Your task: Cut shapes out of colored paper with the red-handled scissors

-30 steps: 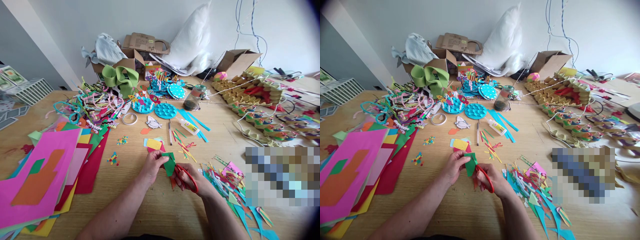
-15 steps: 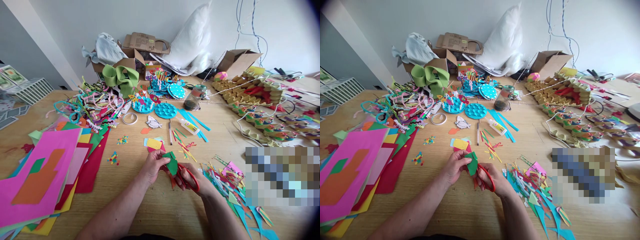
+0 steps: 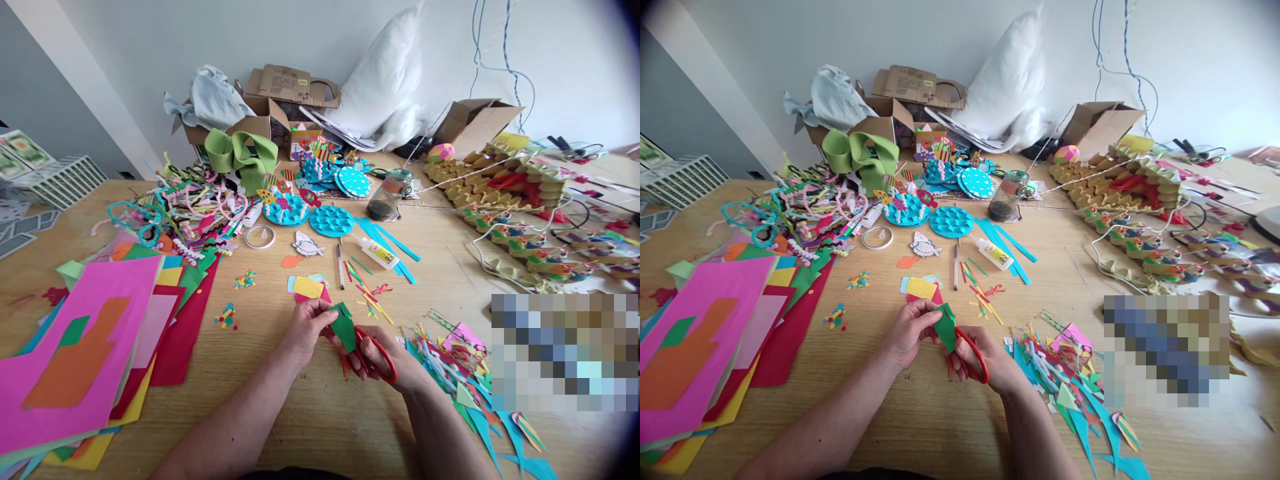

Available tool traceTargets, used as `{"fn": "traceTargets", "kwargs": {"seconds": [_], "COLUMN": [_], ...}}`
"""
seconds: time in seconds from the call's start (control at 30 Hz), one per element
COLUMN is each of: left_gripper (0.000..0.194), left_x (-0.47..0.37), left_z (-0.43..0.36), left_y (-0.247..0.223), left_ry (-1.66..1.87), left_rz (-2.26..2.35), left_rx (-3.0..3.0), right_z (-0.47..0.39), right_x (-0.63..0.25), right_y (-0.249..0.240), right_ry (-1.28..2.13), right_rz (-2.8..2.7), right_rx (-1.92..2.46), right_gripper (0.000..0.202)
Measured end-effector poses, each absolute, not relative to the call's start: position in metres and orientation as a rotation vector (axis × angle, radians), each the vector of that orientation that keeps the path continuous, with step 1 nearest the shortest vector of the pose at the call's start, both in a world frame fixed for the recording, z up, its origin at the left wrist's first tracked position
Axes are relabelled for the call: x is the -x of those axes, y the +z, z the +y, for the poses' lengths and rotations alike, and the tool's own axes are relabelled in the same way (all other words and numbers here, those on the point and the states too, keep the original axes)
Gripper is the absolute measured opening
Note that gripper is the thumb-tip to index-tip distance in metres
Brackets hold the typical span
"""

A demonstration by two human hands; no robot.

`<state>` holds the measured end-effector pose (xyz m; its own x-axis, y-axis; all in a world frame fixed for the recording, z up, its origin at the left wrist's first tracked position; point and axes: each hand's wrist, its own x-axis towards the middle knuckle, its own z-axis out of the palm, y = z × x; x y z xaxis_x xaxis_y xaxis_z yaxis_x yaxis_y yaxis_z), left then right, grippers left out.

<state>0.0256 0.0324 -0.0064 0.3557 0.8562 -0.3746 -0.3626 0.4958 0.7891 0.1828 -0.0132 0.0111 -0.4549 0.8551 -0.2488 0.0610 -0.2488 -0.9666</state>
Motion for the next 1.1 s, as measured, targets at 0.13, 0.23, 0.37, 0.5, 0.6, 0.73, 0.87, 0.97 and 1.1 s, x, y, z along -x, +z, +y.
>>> {"fn": "traceTargets", "kwargs": {"seconds": [0.13,0.23,0.37,0.5,0.6,0.73,0.87,0.97,1.1], "left_gripper": [0.030,0.031,0.030,0.031,0.032,0.032,0.031,0.030,0.027], "left_x": [-0.0253,-0.0250,-0.0245,-0.0240,-0.0238,-0.0240,-0.0241,-0.0242,-0.0243], "left_z": [0.0326,0.0326,0.0330,0.0342,0.0348,0.0340,0.0322,0.0315,0.0316], "left_y": [-0.0066,-0.0056,-0.0047,-0.0062,-0.0074,-0.0066,-0.0049,-0.0047,-0.0056], "left_ry": [0.863,0.862,0.855,0.842,0.836,0.834,0.825,0.818,0.815], "left_rz": [0.870,0.864,0.845,0.834,0.826,0.836,0.849,0.857,0.856], "left_rx": [-0.623,-0.614,-0.564,-0.508,-0.494,-0.527,-0.564,-0.579,-0.608], "right_z": [-0.0137,-0.0141,-0.0148,-0.0153,-0.0154,-0.0149,-0.0149,-0.0148,-0.0141], "right_x": [-0.1834,-0.1837,-0.1834,-0.1819,-0.1810,-0.1816,-0.1835,-0.1842,-0.1839], "right_y": [0.0093,0.0094,0.0098,0.0096,0.0096,0.0085,0.0062,0.0060,0.0091], "right_ry": [1.762,1.751,1.770,1.816,1.844,1.830,1.802,1.796,1.799], "right_rz": [-1.427,-1.425,-1.388,-1.293,-1.247,-1.274,-1.315,-1.330,-1.365], "right_rx": [1.127,1.147,1.129,1.094,1.099,1.108,1.154,1.166,1.145], "right_gripper": [0.059,0.061,0.061,0.061,0.064,0.061,0.060,0.061,0.060]}}
